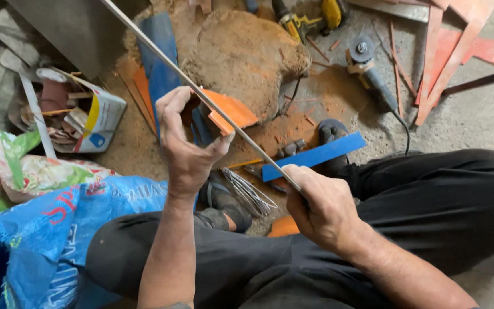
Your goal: The person sits on the floor and assembles orange and blue plastic pieces. They use a hammer to drive nails into the orange piece, then align and attach a blue piece to it. The person uses a metal file to smooth the edges of the orange piece and marks the blue piece with a pencil.
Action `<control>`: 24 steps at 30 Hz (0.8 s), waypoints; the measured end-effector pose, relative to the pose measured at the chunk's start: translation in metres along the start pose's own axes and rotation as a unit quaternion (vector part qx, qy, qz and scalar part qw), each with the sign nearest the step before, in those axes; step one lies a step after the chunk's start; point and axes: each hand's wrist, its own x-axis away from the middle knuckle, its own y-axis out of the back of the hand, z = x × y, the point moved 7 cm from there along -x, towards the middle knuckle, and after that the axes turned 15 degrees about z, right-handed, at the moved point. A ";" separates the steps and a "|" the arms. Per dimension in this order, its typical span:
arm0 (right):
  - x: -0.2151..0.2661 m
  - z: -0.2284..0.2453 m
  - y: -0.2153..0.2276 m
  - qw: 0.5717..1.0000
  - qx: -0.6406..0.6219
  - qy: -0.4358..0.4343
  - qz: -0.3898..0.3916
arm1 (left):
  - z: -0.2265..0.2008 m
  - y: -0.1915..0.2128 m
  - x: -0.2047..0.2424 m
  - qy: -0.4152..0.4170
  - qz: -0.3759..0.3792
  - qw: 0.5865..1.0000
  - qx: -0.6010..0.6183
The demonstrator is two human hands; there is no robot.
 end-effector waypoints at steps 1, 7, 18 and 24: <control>-0.001 -0.003 -0.001 1.000 0.007 -0.013 0.001 | 0.002 -0.001 -0.003 -0.004 0.001 1.000 0.016; -0.009 -0.027 -0.021 0.994 0.020 -0.095 0.043 | -0.003 -0.005 -0.007 -0.010 0.007 1.000 -0.006; 0.009 -0.014 0.001 0.974 -0.089 -0.201 0.057 | -0.028 -0.010 -0.003 -0.062 -0.002 0.997 -0.049; 0.017 -0.010 0.009 0.951 -0.103 -0.269 0.110 | -0.036 -0.020 0.013 -0.087 0.051 0.995 0.017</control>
